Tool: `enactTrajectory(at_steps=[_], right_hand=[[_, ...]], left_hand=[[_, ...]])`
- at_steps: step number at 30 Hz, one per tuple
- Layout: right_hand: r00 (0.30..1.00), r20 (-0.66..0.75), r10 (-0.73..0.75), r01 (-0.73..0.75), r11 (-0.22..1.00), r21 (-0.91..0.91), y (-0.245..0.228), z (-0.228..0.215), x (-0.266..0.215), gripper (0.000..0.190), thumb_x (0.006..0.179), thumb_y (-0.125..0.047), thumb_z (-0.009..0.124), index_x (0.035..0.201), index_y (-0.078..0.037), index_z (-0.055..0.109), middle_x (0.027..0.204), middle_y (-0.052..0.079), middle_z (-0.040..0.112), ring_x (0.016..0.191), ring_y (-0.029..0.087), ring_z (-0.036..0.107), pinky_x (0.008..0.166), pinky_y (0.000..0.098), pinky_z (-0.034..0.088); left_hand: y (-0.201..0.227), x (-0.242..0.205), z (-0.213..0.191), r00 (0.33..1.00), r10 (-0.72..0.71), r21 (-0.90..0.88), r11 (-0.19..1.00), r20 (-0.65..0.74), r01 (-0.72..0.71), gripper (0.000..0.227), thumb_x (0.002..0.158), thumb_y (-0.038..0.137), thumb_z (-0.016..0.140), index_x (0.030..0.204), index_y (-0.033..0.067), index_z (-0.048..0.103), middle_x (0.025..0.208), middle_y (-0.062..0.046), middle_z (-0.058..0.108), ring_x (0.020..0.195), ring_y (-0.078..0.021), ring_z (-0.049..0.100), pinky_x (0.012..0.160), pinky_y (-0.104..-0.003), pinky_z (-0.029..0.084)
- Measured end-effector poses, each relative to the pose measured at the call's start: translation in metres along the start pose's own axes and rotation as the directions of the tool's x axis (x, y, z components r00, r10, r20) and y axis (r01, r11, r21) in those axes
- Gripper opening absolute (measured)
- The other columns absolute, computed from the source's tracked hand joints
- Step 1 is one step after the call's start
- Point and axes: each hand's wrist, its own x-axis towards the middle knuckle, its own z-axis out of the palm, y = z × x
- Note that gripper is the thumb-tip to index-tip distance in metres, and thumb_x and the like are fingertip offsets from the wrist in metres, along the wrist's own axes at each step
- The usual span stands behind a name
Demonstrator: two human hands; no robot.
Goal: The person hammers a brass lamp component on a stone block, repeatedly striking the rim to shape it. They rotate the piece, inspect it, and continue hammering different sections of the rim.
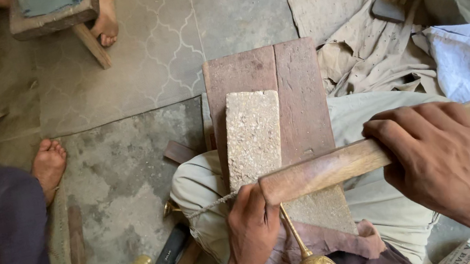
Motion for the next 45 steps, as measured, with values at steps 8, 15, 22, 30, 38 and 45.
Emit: enactTrajectory(at_steps=[8,15,22,30,38,45], right_hand=[[0.980,-0.041,-0.195,0.188,0.972,-0.137,0.000,-0.002,0.004,0.043,0.067,-0.010,0.078,0.107,-0.016,0.066,0.102,0.003,0.068,0.090,0.026,0.063,0.082,0.0410,0.047],[0.995,0.100,-0.016,0.033,0.985,-0.168,-0.009,-0.006,0.005,0.039,0.067,-0.006,0.073,0.105,-0.017,0.067,0.090,0.000,0.065,0.087,0.023,0.063,0.082,0.0402,0.045],[0.994,0.103,-0.021,0.023,1.000,-0.019,-0.013,-0.013,0.011,0.043,0.065,-0.009,0.075,0.106,-0.016,0.066,0.092,0.000,0.065,0.089,0.024,0.063,0.082,0.0378,0.045],[0.999,0.032,-0.043,0.042,0.999,0.032,-0.022,-0.014,0.011,0.040,0.066,-0.014,0.079,0.103,-0.014,0.065,0.097,0.002,0.065,0.090,0.025,0.061,0.082,0.0392,0.044],[0.988,0.119,-0.100,0.135,0.927,-0.349,-0.019,-0.020,0.000,0.039,0.063,-0.014,0.080,0.100,-0.018,0.069,0.092,0.001,0.067,0.088,0.023,0.066,0.085,0.0413,0.047],[0.989,0.150,0.003,0.041,0.956,-0.291,-0.016,-0.016,0.000,0.042,0.065,-0.015,0.079,0.105,-0.020,0.068,0.091,-0.001,0.065,0.089,0.023,0.065,0.087,0.0414,0.046]], left_hand=[[-0.016,-0.019,0.016,0.981,0.162,0.076,0.985,-0.111,-0.154,0.039,0.088,0.009,0.077,0.121,0.0082,0.056,0.105,-0.010,0.067,0.095,-0.0231,0.071,0.077,-0.031,0.066],[-0.019,-0.024,0.024,0.995,-0.051,-0.006,0.999,-0.082,0.050,0.038,0.088,0.009,0.084,0.119,0.0078,0.062,0.092,-0.008,0.068,0.079,-0.0186,0.073,0.061,-0.029,0.064],[-0.014,-0.029,0.018,0.990,0.066,-0.016,0.998,-0.126,-0.069,0.040,0.087,0.006,0.078,0.119,0.0059,0.055,0.104,-0.012,0.065,0.094,-0.0251,0.072,0.075,-0.034,0.065],[-0.007,-0.039,0.010,0.996,-0.050,-0.061,0.997,-0.071,0.046,0.047,0.079,0.006,0.083,0.121,0.0070,0.062,0.109,-0.014,0.069,0.097,-0.0267,0.074,0.076,-0.036,0.065],[-0.008,-0.025,0.011,0.995,0.053,-0.023,0.998,-0.088,-0.056,0.043,0.092,0.010,0.082,0.124,0.0065,0.054,0.113,-0.011,0.067,0.103,-0.0248,0.074,0.083,-0.031,0.067],[-0.011,-0.019,0.010,0.996,0.063,-0.039,0.997,-0.067,-0.065,0.037,0.093,0.003,0.077,0.122,0.0053,0.055,0.107,-0.011,0.068,0.094,-0.0222,0.075,0.070,-0.028,0.067]])
